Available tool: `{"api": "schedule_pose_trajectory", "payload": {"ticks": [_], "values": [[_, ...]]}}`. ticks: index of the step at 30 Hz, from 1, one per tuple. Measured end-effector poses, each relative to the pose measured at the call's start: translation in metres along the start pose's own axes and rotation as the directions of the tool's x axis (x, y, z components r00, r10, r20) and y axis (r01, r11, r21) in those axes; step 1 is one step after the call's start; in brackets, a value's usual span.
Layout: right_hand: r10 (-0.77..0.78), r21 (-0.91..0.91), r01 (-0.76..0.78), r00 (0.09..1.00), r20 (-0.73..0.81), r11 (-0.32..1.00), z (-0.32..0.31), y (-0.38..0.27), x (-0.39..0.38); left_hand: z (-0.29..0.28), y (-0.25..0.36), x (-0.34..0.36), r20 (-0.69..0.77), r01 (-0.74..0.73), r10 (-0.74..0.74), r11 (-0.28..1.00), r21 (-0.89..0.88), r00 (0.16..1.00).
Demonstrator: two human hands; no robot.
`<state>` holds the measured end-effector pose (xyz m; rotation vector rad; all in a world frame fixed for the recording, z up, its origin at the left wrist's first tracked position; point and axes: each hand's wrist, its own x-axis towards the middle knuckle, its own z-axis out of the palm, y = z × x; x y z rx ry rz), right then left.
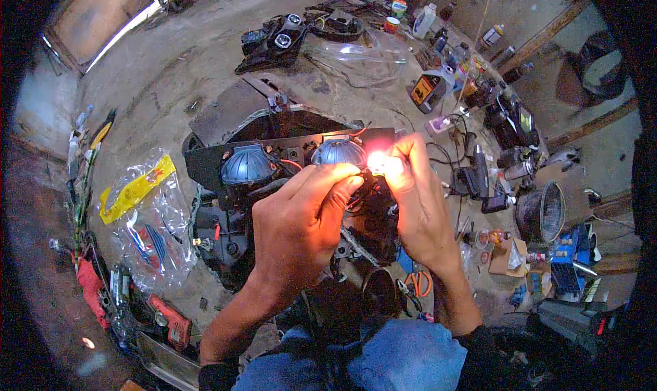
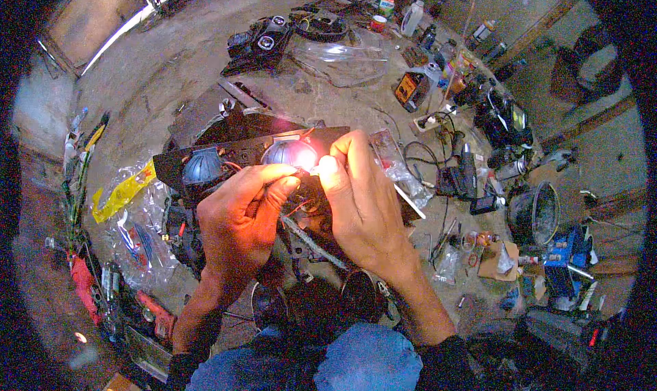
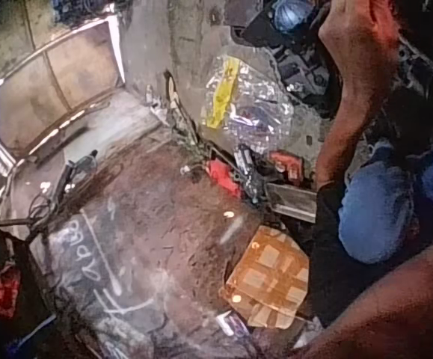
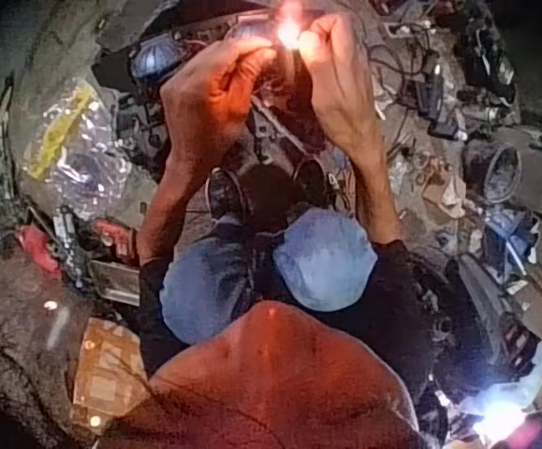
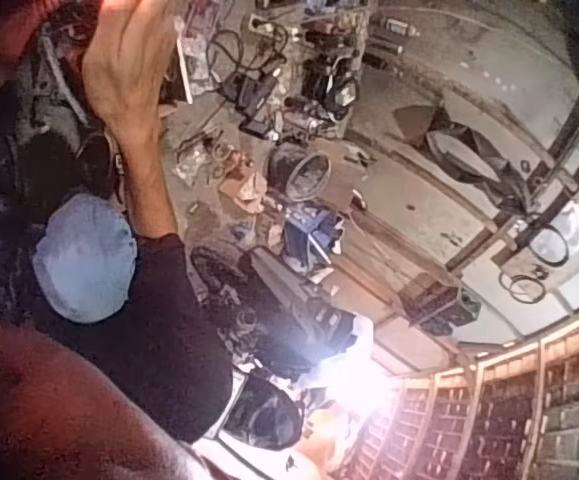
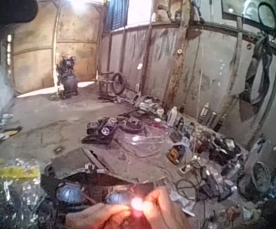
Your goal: Repairing and modifying wiring connections for a motorcycle headlight assembly using tools and heat shrink.
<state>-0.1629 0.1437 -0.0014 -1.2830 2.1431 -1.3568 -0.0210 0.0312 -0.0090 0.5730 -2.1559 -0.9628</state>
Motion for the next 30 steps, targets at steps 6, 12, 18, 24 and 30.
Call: {"api": "schedule_pose_trajectory", "payload": {"ticks": [6,12,18,24,30], "values": [[0.004,0.069,-0.003,1.000,-0.003,0.998,0.008,0.004,0.001,0.000,-0.004,0.000,-0.014,-0.042,0.042,0.999,-0.006,0.999],[0.051,0.113,-0.054,0.998,0.032,0.992,0.007,0.004,0.000,-0.001,-0.001,0.000,0.005,-0.007,0.007,1.000,-0.024,1.000],[-0.021,0.086,0.016,0.998,0.056,0.996,0.008,0.005,0.001,-0.004,0.000,0.000,0.014,-0.008,0.008,1.000,-0.003,1.000],[0.149,0.156,-0.156,0.987,0.055,0.975,0.003,-0.004,-0.001,-0.002,0.001,0.001,0.018,-0.024,0.024,1.000,-0.002,1.000],[0.029,0.114,-0.039,0.996,0.083,0.993,0.006,0.001,0.000,-0.002,-0.004,0.000,0.011,-0.040,0.040,0.999,0.016,0.999]]}}
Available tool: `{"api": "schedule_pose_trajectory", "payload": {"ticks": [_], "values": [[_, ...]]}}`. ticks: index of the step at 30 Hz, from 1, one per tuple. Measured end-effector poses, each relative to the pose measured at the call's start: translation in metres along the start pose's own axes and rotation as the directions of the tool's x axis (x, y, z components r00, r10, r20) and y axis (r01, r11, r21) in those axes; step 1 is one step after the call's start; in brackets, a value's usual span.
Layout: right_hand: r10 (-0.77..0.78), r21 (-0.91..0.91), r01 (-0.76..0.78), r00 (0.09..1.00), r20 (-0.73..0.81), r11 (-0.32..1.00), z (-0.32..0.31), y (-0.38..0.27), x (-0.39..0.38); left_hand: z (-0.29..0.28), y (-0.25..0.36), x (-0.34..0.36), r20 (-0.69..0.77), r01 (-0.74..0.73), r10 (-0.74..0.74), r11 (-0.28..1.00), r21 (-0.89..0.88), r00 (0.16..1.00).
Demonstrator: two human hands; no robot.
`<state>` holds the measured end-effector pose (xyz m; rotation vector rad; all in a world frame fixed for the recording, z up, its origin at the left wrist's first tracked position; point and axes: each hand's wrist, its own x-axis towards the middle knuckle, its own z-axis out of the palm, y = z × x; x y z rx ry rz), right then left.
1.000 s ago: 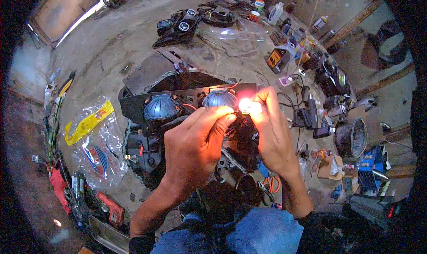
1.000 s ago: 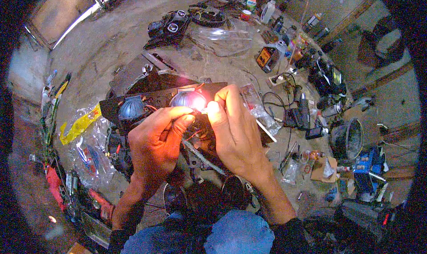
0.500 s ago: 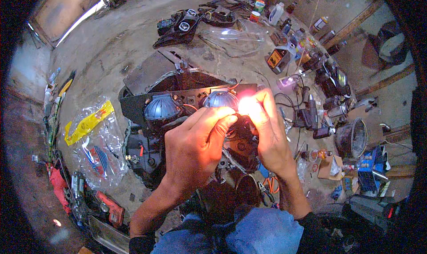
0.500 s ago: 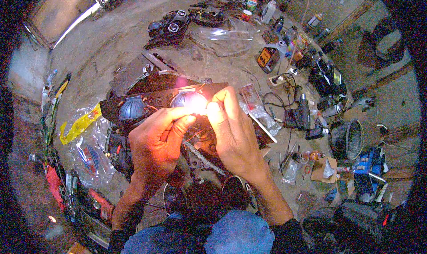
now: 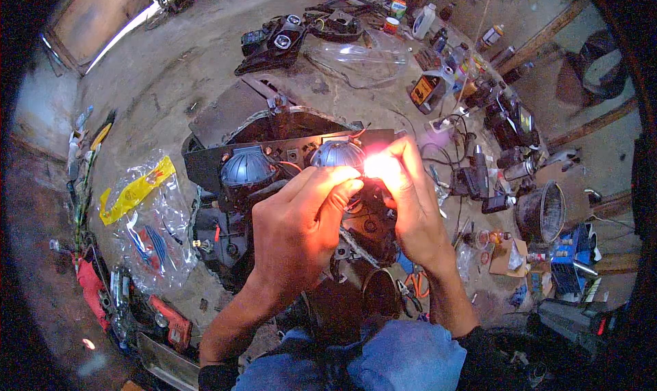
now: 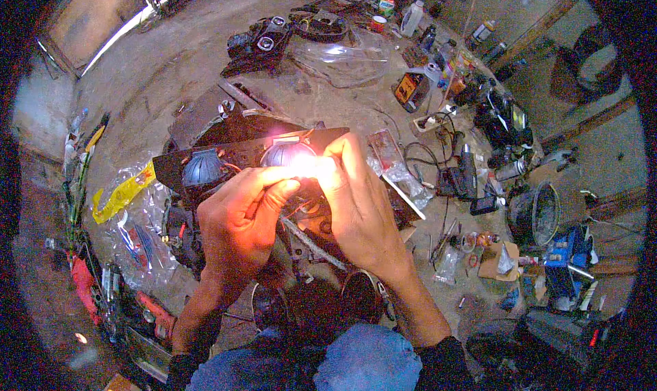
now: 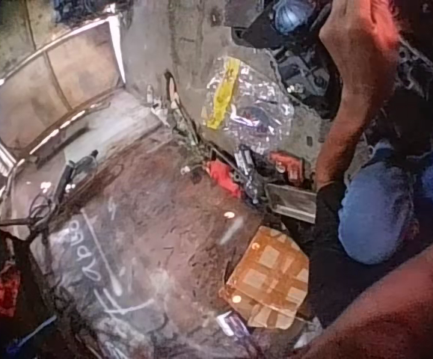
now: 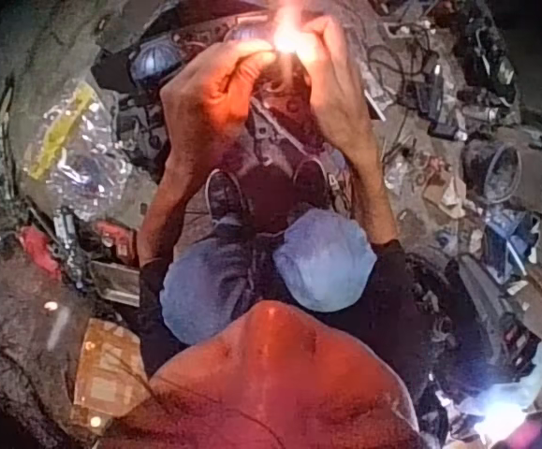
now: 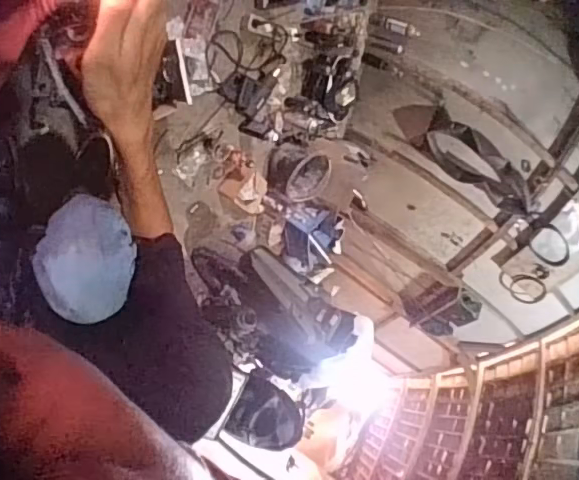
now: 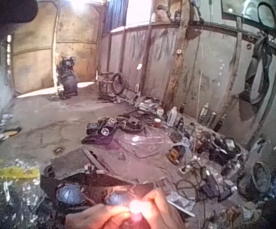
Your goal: Repairing and modifying wiring connections for a motorcycle headlight assembly using tools and heat shrink.
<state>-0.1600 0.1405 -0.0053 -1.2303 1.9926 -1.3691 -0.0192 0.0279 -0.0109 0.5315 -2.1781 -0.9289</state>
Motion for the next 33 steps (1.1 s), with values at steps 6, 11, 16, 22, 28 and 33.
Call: {"api": "schedule_pose_trajectory", "payload": {"ticks": [6,11,16,22,28,33], "values": [[0.170,0.237,-0.142,0.980,-0.102,0.961,-0.001,0.004,-0.002,0.000,-0.006,-0.002,-0.028,-0.099,0.098,0.993,-0.059,0.995],[-0.071,0.017,0.074,0.989,-0.128,0.997,-0.024,0.002,0.001,0.000,-0.002,-0.002,-0.029,-0.063,0.061,0.995,-0.072,0.998],[-0.344,-0.258,0.346,0.937,0.055,0.902,-0.037,-0.001,0.010,-0.002,-0.007,-0.003,0.021,-0.115,0.115,0.993,-0.031,0.993],[-0.420,-0.278,0.446,0.895,0.150,0.851,-0.037,-0.005,0.015,-0.007,-0.006,-0.003,0.067,-0.118,0.117,0.993,0.012,0.991],[-0.461,-0.318,0.486,0.874,0.155,0.814,-0.034,-0.003,0.019,-0.009,-0.001,-0.001,0.072,-0.113,0.108,0.990,0.080,0.992],[-0.471,-0.348,0.518,0.855,0.216,0.781,-0.034,-0.004,0.026,-0.015,-0.004,0.000,0.146,-0.145,0.126,0.981,0.127,0.981]]}}
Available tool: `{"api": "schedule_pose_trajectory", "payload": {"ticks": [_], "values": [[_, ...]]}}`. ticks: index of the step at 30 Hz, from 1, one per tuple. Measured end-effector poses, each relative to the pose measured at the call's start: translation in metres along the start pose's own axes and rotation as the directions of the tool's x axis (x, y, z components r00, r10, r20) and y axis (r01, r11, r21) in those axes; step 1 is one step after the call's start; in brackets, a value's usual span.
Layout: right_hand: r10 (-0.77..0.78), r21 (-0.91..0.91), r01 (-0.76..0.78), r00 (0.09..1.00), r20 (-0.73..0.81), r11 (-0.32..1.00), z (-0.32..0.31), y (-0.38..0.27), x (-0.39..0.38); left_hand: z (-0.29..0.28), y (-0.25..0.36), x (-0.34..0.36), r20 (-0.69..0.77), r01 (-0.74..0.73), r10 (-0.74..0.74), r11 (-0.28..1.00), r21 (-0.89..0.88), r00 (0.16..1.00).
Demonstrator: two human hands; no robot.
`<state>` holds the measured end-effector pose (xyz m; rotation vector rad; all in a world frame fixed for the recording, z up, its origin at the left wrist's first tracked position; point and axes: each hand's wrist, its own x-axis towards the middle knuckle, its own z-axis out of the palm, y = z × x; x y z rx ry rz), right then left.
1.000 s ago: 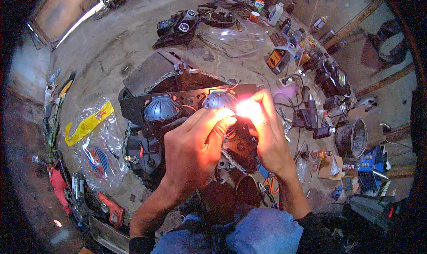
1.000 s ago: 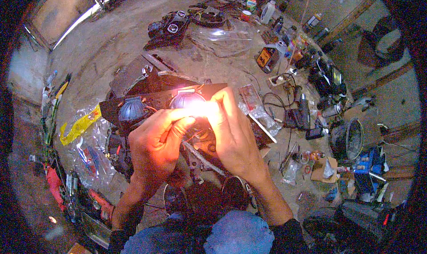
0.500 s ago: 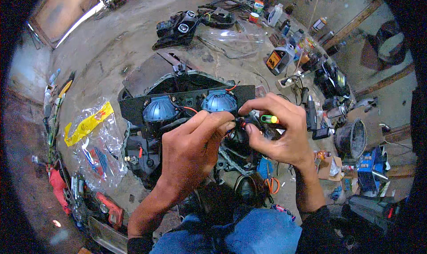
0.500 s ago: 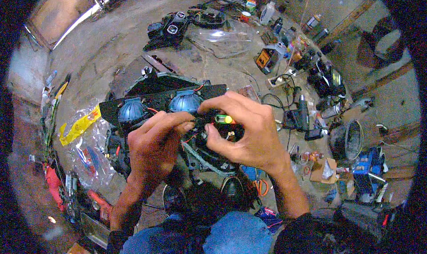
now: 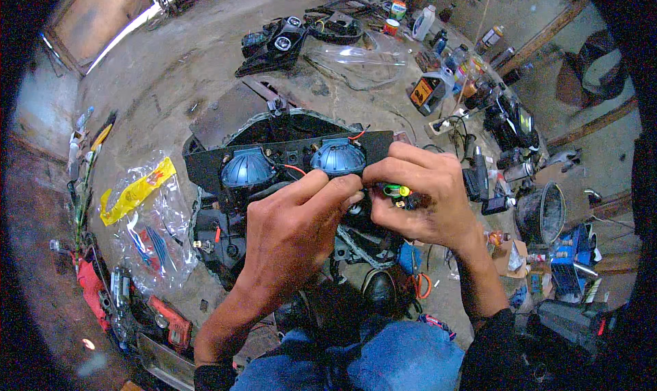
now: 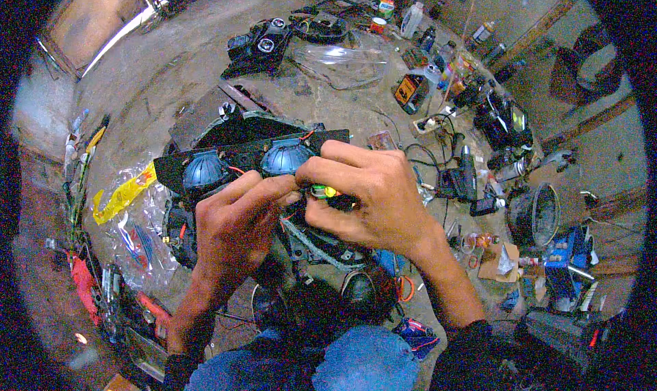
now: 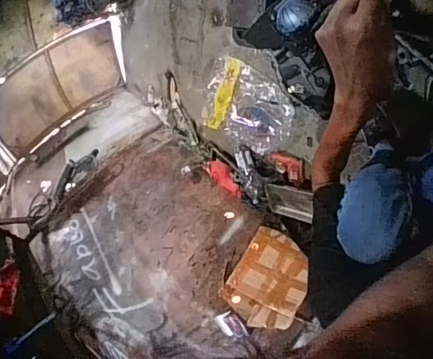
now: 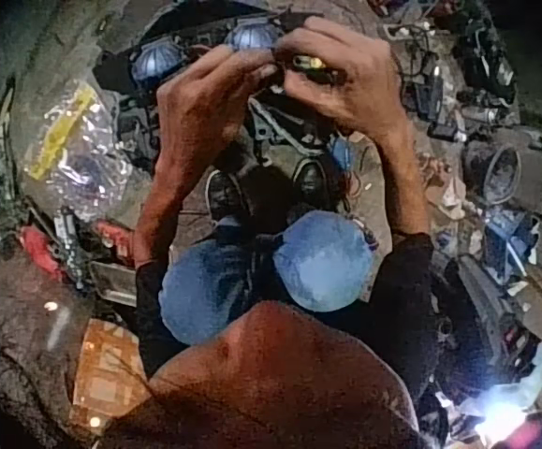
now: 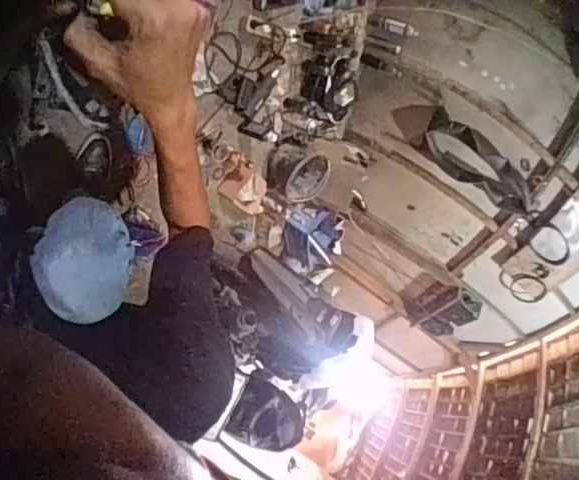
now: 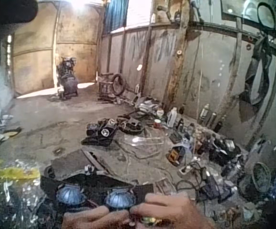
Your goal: Repairing and modifying wiring connections for a motorcycle headlight assembly using tools and heat shrink.
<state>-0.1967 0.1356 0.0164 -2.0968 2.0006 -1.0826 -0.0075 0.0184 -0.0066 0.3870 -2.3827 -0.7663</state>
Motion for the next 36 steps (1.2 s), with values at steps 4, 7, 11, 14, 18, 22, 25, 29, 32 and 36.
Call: {"api": "schedule_pose_trajectory", "payload": {"ticks": [4,7,11,14,18,22,25,29,32,36], "values": [[-0.033,0.002,0.033,0.998,0.049,0.999,-0.004,0.007,0.002,0.001,0.003,0.001,0.037,0.012,-0.010,0.999,-0.033,0.999],[0.037,-0.018,-0.041,0.976,-0.212,0.999,-0.012,0.030,-0.001,-0.003,0.001,-0.001,0.019,0.021,-0.020,0.999,-0.050,1.000],[0.338,0.112,-0.339,0.738,-0.585,0.934,-0.079,0.071,-0.049,0.003,-0.003,-0.006,-0.023,0.072,-0.076,0.989,-0.126,0.997],[0.415,0.151,-0.406,0.711,-0.567,0.901,-0.090,0.089,-0.120,0.006,-0.002,-0.003,-0.064,0.058,-0.071,0.981,-0.185,0.995],[0.764,0.066,-0.843,0.448,-0.465,0.534,-0.078,0.074,-0.208,0.008,-0.003,-0.001,-0.093,0.038,-0.053,0.986,-0.164,0.994],[0.646,-0.084,-0.805,0.529,-0.550,0.587,-0.032,0.054,-0.262,0.008,0.000,0.003,-0.099,0.040,-0.053,0.991,-0.129,0.994],[0.815,0.056,-0.894,0.377,-0.440,0.444,-0.019,0.028,-0.278,0.011,-0.004,0.002,-0.131,0.026,-0.043,0.992,-0.127,0.991],[0.795,0.073,-0.871,0.404,-0.453,0.485,0.003,0.031,-0.280,0.011,-0.003,0.002,-0.204,0.049,-0.073,0.992,-0.117,0.976],[0.843,0.168,-0.880,0.347,-0.410,0.444,0.014,0.029,-0.286,0.008,0.008,0.004,-0.177,0.168,-0.187,0.979,-0.115,0.966],[0.933,0.142,-0.948,0.242,-0.267,0.286,0.028,0.020,-0.293,0.009,0.002,0.006,-0.207,0.087,-0.116,0.985,-0.147,0.971]]}}
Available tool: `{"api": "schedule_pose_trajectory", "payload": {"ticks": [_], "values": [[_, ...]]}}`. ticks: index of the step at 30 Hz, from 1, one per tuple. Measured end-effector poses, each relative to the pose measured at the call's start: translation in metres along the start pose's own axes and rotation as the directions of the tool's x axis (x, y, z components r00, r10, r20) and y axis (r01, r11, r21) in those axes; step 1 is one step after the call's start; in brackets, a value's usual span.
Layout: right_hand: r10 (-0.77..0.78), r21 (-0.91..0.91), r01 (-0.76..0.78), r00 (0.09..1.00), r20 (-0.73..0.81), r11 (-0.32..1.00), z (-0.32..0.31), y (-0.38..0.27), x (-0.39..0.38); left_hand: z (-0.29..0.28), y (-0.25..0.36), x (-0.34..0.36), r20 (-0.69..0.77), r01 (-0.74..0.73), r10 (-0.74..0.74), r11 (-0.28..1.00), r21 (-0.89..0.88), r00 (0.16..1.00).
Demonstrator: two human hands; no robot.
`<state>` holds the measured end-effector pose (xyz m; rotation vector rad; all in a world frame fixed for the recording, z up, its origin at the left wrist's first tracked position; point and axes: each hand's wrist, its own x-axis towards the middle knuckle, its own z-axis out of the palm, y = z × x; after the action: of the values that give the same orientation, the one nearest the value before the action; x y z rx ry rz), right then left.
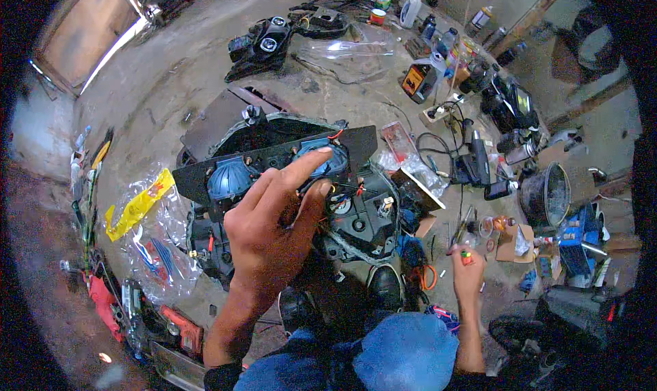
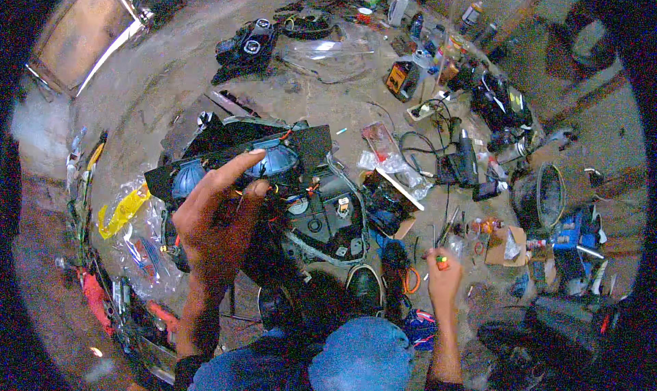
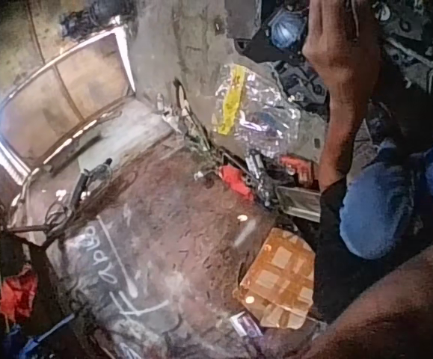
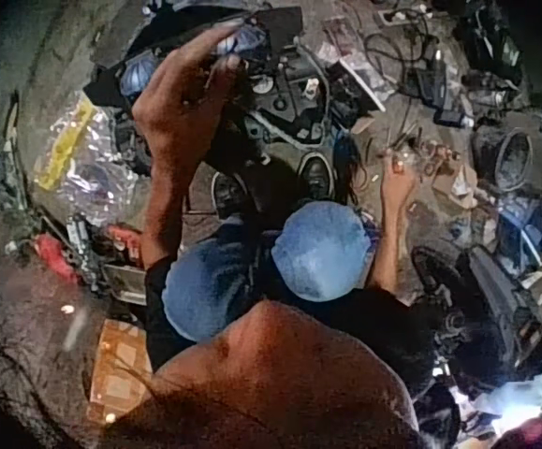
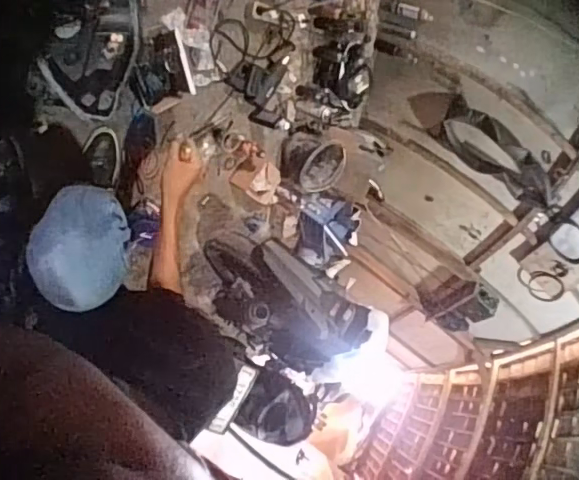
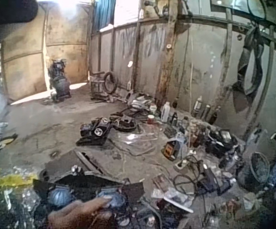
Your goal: Repairing and modifying wiring connections for a motorcycle headlight assembly using tools and heat shrink.
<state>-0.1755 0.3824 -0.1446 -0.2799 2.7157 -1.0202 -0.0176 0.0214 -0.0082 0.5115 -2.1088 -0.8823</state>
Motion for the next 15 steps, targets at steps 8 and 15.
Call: {"api": "schedule_pose_trajectory", "payload": {"ticks": [8,15], "values": [[0.085,0.128,-0.095,0.993,0.085,0.987,0.009,-0.060,-0.021,-0.003,-0.001,-0.001,0.006,-0.021,0.021,0.999,0.036,1.000],[-0.223,0.411,0.250,0.968,-0.112,0.877,0.015,-0.137,-0.020,-0.008,0.000,-0.011,0.000,0.170,-0.171,0.985,0.030,0.985]]}}
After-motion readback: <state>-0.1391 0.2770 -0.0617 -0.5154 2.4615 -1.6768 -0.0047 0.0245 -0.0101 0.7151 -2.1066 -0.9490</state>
